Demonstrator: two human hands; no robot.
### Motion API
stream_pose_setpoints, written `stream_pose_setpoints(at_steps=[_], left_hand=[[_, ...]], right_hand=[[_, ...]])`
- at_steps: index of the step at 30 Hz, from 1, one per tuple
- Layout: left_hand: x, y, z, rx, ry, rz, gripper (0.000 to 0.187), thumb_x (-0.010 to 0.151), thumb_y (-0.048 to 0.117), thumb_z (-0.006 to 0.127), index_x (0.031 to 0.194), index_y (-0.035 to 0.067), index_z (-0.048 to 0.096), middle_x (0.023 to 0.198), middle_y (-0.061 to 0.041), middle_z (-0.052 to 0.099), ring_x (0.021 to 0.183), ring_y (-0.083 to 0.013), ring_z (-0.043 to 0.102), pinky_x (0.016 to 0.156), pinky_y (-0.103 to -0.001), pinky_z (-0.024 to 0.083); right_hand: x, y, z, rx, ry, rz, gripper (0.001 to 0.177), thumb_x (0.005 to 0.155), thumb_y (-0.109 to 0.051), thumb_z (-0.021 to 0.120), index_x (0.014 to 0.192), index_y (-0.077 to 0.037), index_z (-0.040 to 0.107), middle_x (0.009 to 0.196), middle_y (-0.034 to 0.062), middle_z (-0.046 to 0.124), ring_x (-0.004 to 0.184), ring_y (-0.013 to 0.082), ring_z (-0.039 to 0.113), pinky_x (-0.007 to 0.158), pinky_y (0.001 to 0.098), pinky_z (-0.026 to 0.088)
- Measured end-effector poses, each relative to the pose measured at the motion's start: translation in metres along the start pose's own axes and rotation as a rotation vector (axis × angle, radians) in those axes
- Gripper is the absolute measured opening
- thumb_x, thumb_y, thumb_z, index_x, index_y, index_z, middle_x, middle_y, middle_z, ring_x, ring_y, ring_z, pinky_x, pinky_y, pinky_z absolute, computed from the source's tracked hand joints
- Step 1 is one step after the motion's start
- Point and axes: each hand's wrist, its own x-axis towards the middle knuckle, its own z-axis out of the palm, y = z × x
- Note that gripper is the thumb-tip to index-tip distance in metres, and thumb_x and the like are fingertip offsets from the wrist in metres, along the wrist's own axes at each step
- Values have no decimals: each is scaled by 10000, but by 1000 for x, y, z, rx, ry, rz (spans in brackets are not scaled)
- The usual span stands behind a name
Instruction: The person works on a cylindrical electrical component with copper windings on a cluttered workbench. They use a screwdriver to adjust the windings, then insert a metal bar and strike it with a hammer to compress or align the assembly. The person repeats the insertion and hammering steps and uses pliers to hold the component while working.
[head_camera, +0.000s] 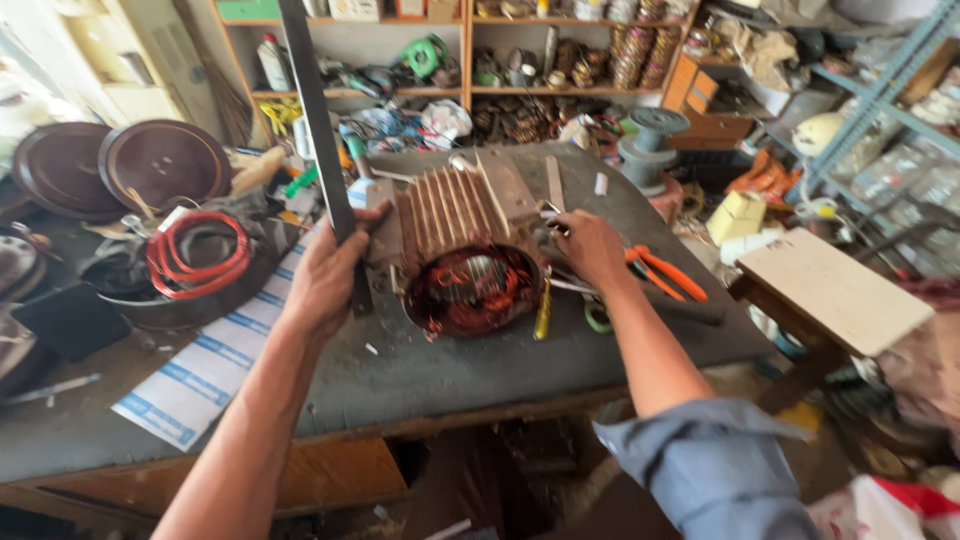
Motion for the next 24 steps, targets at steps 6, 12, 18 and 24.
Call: stream_pose_setpoints(at_steps=[6, 12, 18, 24], left_hand=[[1, 0, -2, 68, 56, -19, 259, 1022, 27, 504, 1267, 41, 585, 1380, -132, 636, 1343, -210, 558, 1131, -333, 407], [1, 9, 2, -87, 27, -105, 249, 1048, 78, 479, 1271, 31, 580, 1443, -117, 613, 1360, -196, 537, 1142, -342, 415], [6, 8, 1, -9, -29, -67, 247, 1069, 82, 483, 1300, 22, 549, 1441, -137, 594, 1360, -196, 533, 1172, -338, 401], [12, 4, -2, 90, 19, -126, 278, 1036, 36, 505, 1301, 26, 591, 1344, -138, 602, 1265, -198, 540, 1112, -350, 415]], right_hand=[[102, 46, 120, 139, -38, 12, 299, 973, -269, 650, 1215, -106, 717, 1055, 188, 730, 946, 362, 706, 819, 479, 550], [162, 95, 194, 1295, -61, 398, 348, 1124, -341, 576, 1225, -24, 677, 1085, 195, 749, 924, 319, 734, 812, 478, 546], [156, 105, 154, 802, 76, 310, 303, 1072, -273, 555, 1098, -15, 711, 953, 139, 713, 838, 290, 684, 758, 438, 537], [46, 61, 42, 1678, 164, 642, 253, 977, -215, 681, 1119, -9, 645, 987, 119, 672, 818, 246, 686, 734, 402, 574]])
